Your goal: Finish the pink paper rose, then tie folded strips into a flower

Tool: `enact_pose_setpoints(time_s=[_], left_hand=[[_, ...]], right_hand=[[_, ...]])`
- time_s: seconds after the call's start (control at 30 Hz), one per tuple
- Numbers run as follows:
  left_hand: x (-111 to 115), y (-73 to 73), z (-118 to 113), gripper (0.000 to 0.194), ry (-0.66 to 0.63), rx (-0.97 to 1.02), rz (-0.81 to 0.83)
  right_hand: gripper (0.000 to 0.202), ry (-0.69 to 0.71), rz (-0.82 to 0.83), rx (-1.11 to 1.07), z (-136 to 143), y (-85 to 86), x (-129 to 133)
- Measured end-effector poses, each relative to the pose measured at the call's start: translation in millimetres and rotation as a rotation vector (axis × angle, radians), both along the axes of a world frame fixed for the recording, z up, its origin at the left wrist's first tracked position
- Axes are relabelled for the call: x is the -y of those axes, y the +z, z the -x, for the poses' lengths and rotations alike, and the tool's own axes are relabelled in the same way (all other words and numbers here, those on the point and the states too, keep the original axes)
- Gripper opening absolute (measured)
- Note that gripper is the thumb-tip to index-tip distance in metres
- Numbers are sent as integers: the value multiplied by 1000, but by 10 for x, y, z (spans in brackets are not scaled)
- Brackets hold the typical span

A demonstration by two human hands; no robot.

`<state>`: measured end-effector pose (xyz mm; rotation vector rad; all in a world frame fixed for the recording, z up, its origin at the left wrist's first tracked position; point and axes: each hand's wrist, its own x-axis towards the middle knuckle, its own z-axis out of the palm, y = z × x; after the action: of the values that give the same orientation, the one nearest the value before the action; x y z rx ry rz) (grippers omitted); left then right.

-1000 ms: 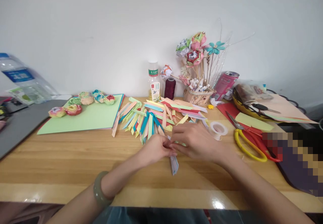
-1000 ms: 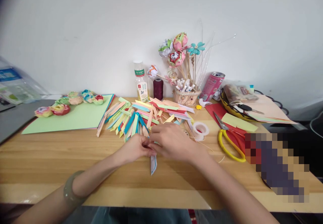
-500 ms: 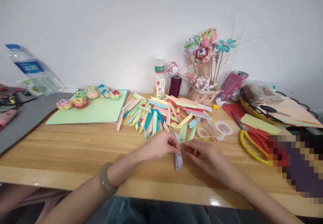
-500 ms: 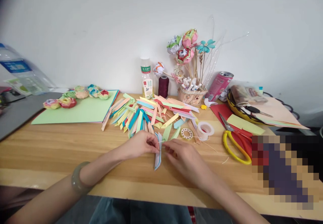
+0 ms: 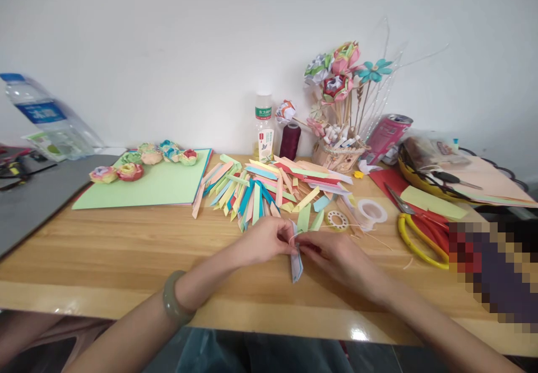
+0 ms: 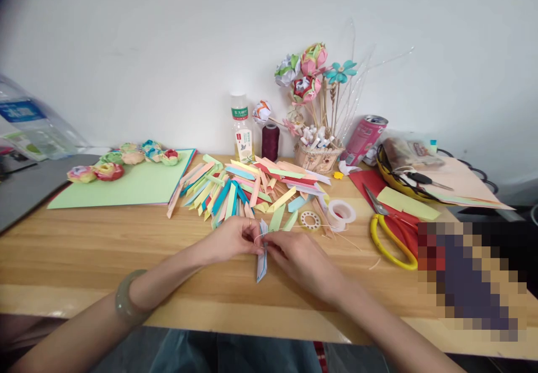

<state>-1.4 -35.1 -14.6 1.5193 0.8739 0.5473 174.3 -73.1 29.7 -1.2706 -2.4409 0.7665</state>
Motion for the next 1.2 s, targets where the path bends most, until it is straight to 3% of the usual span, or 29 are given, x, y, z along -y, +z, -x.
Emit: enact_pose_setpoints(time_s=[0.13,0.33,0.4,0.6,0.97,1.1,1.2], left_hand=[[-11,-35,-7,18,12,-2,3],[-1,32,-15,17,25,-17,-5],[3,47,-14,15,18,-14,-22],[-2,35,-6,15,-19,-81,-50],[21,35,-17,12,47,-148,-129],[62,95,-9,6,0,-182,-193],[90,160,-10,9,-2,-259,-272]], right_hand=[[22,50,-76,109,1,1,-16],[27,216,-399,321,13,-50,-14],[26,198,-428,311,19,-70,-11],[15,11,-334,175,11,-146,27],[14,-15,-197,51,9,-120,99],[13,-91,-129,-121,0,-80,61],[15,-52,-85,-215,4,-82,7]])
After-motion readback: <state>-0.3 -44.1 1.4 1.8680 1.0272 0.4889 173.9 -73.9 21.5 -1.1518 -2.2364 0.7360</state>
